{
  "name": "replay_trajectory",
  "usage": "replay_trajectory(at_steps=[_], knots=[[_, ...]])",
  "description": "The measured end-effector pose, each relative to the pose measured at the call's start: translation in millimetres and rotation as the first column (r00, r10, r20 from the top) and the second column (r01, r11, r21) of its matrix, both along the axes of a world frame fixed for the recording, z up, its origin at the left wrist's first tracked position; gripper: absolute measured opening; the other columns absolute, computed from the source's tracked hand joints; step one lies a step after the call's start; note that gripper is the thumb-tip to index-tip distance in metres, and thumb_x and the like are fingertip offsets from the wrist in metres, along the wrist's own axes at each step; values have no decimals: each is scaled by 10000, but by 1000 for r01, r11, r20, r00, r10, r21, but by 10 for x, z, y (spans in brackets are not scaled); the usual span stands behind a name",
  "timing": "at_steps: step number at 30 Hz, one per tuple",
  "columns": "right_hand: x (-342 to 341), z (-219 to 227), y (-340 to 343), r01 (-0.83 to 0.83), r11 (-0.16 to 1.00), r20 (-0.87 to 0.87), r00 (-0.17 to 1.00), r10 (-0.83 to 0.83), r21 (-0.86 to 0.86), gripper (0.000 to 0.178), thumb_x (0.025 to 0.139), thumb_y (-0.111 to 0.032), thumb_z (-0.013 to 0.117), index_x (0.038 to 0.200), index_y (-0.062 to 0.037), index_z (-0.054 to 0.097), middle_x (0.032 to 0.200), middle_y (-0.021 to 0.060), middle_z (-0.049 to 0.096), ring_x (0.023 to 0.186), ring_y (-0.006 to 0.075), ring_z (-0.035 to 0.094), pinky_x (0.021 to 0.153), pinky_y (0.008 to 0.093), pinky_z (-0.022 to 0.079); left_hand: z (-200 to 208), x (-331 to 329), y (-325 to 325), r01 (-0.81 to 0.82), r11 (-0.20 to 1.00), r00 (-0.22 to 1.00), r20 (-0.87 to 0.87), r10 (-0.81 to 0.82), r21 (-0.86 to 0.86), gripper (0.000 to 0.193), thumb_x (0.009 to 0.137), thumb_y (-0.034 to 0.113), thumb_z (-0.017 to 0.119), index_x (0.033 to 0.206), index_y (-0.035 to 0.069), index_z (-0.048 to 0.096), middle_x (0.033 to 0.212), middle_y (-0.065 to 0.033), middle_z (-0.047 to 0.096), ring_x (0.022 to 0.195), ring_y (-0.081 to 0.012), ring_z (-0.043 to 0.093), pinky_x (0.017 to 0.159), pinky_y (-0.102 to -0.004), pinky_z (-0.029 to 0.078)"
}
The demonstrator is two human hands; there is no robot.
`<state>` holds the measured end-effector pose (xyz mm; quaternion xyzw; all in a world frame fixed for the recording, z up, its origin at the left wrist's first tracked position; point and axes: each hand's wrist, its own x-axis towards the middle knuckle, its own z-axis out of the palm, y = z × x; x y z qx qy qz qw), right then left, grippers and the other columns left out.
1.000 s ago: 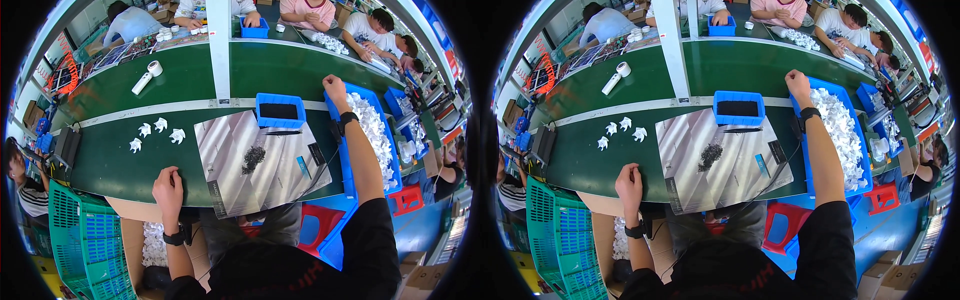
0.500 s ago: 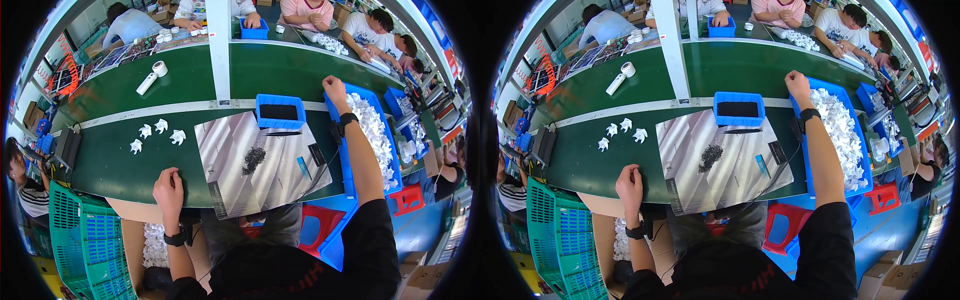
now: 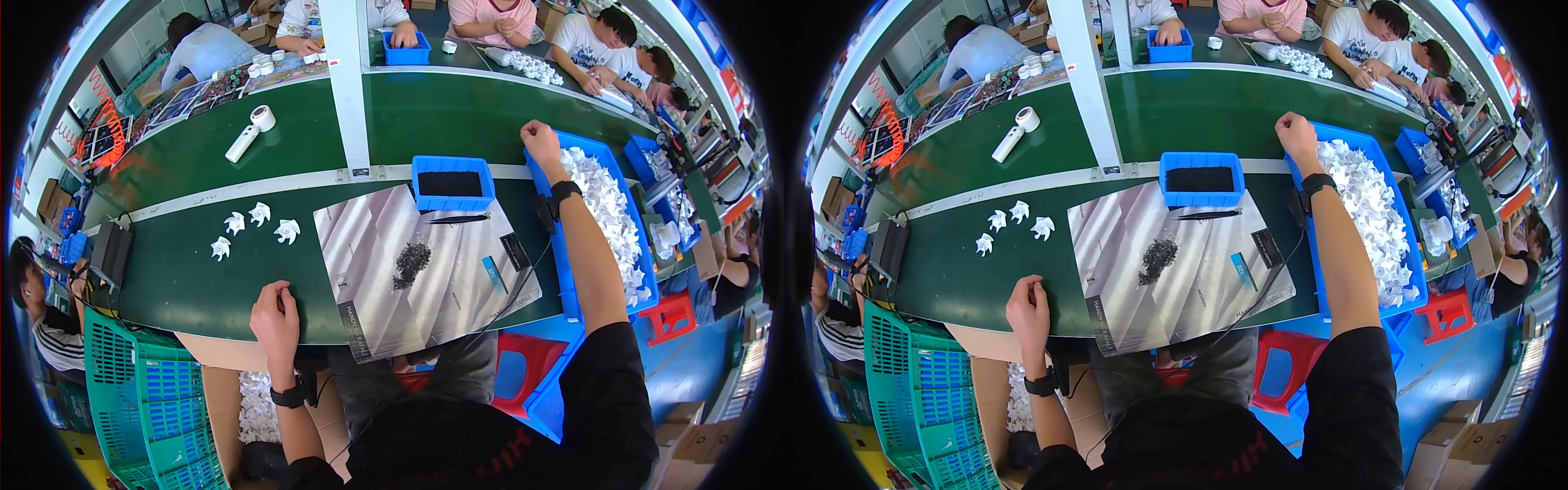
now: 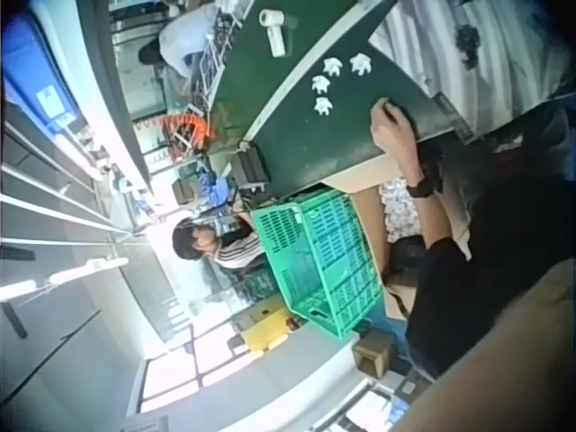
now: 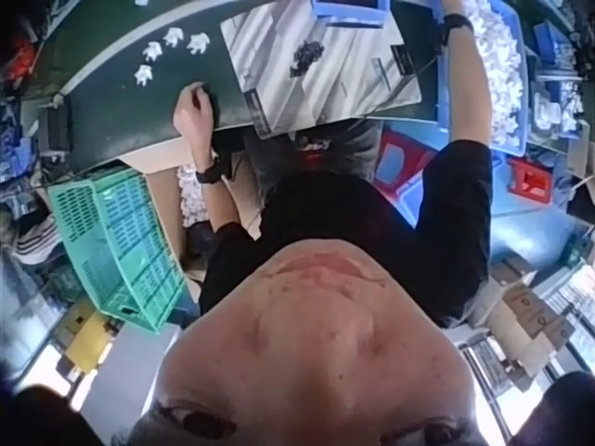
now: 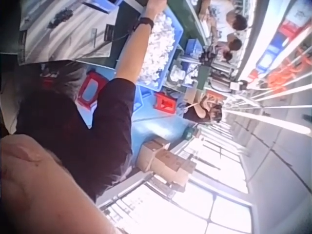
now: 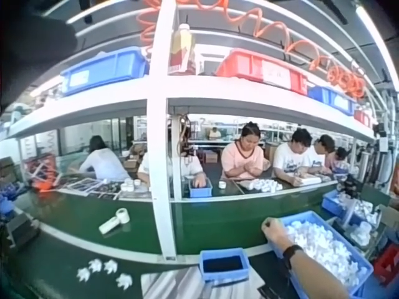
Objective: The person picks up a white plastic fan blade, inserts a small black component into its center by hand, and places the assembled unit on the table. After repeating this several times, the person stands up, adjusts their red stool, and sits back down to continue.
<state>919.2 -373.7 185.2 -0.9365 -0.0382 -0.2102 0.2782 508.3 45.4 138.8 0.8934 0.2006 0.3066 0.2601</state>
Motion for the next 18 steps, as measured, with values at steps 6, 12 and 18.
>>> replay_trajectory(at_steps=[6,12,18], knots=[[2,4,-38,-12,1000,21,1000,12,1,149,812,-195,618,878,-122,730,878,144,720,858,338,691,774,424,548,-68,21,32,67,992,994,77,-75,104,91,905,50,594,941,21,673,684,-100,600,532,-185,522,524,-320,417],[-106,33,0,29,999,22,999,-29,31,150,802,-193,624,868,-112,731,874,157,716,864,351,688,777,431,551,-65,-30,11,-5,986,1000,30,0,169,93,895,67,594,934,35,672,826,-104,640,727,-251,600,685,-379,463],[120,-153,166,-126,989,75,988,132,-78,197,811,-203,616,901,-75,735,894,179,710,861,359,688,777,416,550,-1,-100,156,69,935,993,63,-97,349,102,872,55,595,932,52,678,907,-109,664,846,-321,615,752,-413,474]])
